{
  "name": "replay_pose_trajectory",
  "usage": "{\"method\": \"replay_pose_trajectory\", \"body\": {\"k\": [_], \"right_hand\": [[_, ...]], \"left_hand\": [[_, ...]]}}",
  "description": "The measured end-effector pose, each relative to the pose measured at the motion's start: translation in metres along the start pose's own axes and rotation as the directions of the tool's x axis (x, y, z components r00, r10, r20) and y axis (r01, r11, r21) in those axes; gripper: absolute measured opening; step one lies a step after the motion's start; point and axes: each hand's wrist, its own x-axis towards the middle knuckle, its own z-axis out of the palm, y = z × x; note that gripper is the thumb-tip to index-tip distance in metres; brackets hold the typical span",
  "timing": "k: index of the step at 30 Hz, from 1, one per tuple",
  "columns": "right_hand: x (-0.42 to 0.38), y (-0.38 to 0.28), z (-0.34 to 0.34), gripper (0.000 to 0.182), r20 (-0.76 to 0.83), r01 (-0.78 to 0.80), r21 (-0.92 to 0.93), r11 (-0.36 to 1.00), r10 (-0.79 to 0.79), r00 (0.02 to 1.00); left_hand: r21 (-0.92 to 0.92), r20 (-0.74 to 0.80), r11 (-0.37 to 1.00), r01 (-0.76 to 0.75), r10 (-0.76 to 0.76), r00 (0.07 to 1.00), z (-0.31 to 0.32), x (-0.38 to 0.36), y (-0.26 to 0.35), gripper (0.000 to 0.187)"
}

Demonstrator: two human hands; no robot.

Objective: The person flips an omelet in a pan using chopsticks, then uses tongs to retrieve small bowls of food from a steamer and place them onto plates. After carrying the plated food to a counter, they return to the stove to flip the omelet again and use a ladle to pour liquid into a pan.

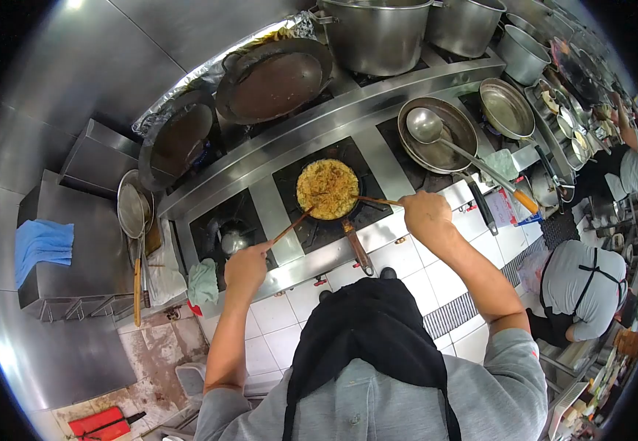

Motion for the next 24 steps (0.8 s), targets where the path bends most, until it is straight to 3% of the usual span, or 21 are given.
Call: {"method": "replay_pose_trajectory", "body": {"k": [3,5,8,10,16,19,24], "right_hand": [[-0.011,-0.004,-0.012,0.022,-0.006,0.005,0.020,1.000,-0.005,1.000],[-0.018,-0.009,-0.022,0.024,-0.036,0.052,0.135,0.990,-0.047,0.998],[-0.003,-0.031,-0.002,0.027,0.072,0.068,0.114,0.991,-0.077,0.994],[0.005,-0.033,0.017,0.028,0.060,0.088,0.105,0.991,-0.094,0.994],[-0.012,-0.023,-0.018,0.024,0.016,0.068,0.108,0.992,-0.070,0.997],[0.003,-0.029,0.006,0.026,0.056,0.056,0.066,0.996,-0.060,0.997],[-0.006,-0.019,-0.008,0.027,0.045,0.053,0.111,0.992,-0.058,0.997]], "left_hand": [[-0.009,0.028,1.000,0.023,-0.023,0.999,-0.012,-0.005,0.000,0.030],[-0.042,0.059,0.998,0.044,-0.042,0.997,-0.017,-0.004,0.005,0.031],[0.028,0.016,1.000,-0.011,0.011,1.000,-0.009,0.000,0.007,0.032],[0.119,0.061,0.993,-0.012,0.005,0.998,0.000,0.008,0.005,0.034],[0.094,0.064,0.994,-0.052,0.046,0.997,-0.019,0.003,0.008,0.037],[0.075,0.060,0.991,-0.112,0.108,0.992,-0.001,0.005,0.005,0.037],[0.094,0.081,0.995,-0.037,0.030,0.996,-0.016,0.003,0.001,0.037]]}}
